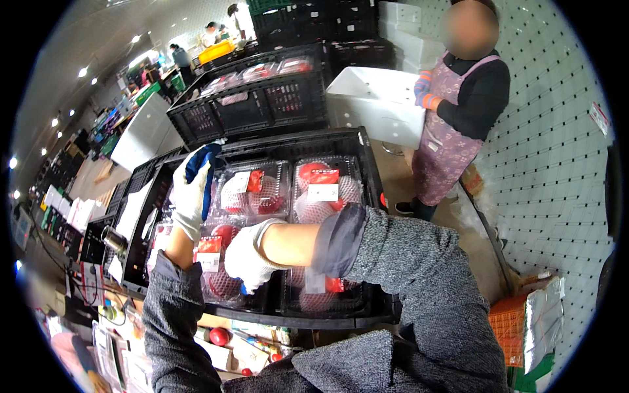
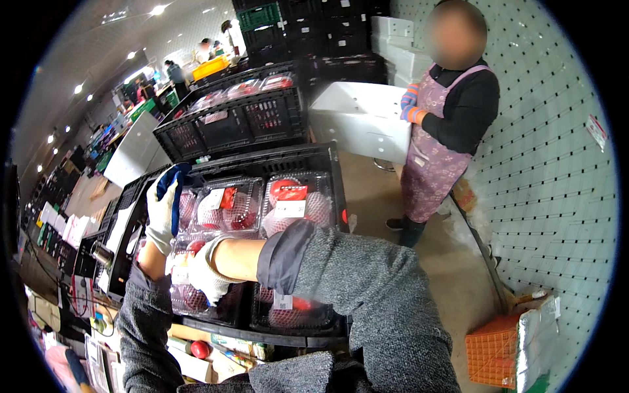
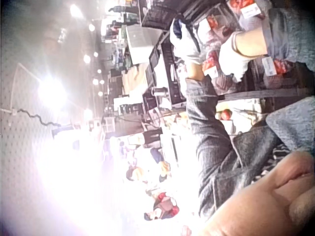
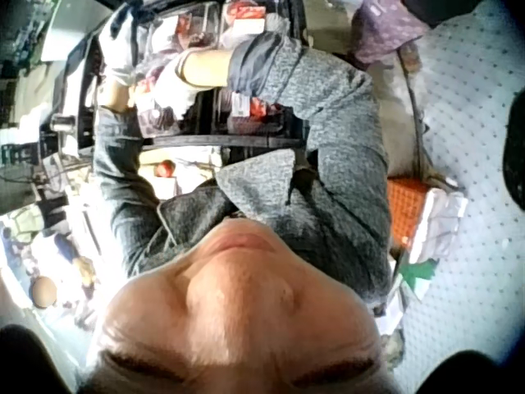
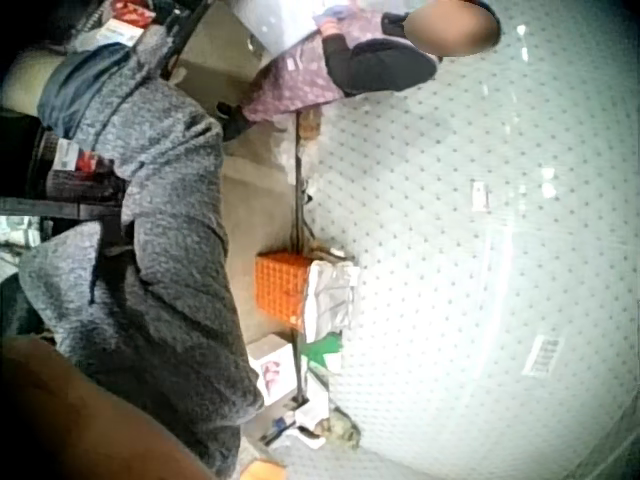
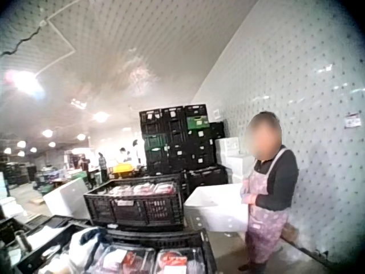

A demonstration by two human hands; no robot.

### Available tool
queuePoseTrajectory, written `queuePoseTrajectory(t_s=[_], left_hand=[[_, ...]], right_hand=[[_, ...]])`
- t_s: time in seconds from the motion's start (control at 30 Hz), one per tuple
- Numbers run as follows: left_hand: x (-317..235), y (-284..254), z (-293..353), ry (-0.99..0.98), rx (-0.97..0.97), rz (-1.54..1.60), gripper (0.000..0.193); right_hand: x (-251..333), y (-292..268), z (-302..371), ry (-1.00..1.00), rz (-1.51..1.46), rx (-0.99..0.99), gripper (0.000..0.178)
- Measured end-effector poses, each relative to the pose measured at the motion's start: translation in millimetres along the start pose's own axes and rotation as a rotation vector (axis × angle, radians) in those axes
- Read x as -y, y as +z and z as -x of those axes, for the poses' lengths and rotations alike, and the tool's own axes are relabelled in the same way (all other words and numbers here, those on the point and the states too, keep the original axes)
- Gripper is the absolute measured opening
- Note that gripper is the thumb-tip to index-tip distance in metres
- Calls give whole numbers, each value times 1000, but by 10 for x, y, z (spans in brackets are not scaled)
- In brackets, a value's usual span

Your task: The person packs individually wrapped red fruit into clear plastic containers on a workbench. They place the fruit into containers, weigh them on a digital scale, and then transfer the filled containers into black crates. The person also handles loose wrapped fruit and empty containers throughout the process.

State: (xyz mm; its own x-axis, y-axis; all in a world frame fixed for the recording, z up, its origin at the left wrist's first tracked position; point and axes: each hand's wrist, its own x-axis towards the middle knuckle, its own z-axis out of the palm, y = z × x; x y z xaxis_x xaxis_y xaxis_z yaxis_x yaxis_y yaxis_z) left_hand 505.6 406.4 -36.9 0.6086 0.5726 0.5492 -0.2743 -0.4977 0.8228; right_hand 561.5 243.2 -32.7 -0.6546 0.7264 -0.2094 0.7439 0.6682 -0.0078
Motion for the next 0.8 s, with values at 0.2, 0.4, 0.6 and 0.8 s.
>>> queuePoseTrajectory(t_s=[0.2,0.4,0.6,0.8], left_hand=[[87,-77,36,-162,10,-73,25],[35,-73,5,-175,-19,-137,19],[54,-111,46,-178,-61,-108,15],[94,-168,47,-234,-5,-195,16]], right_hand=[[-45,-75,30,225,-260,76,27],[-103,78,-31,281,-277,297,30],[-362,277,-131,437,-234,338,31],[-607,281,-22,462,-300,140,33]])
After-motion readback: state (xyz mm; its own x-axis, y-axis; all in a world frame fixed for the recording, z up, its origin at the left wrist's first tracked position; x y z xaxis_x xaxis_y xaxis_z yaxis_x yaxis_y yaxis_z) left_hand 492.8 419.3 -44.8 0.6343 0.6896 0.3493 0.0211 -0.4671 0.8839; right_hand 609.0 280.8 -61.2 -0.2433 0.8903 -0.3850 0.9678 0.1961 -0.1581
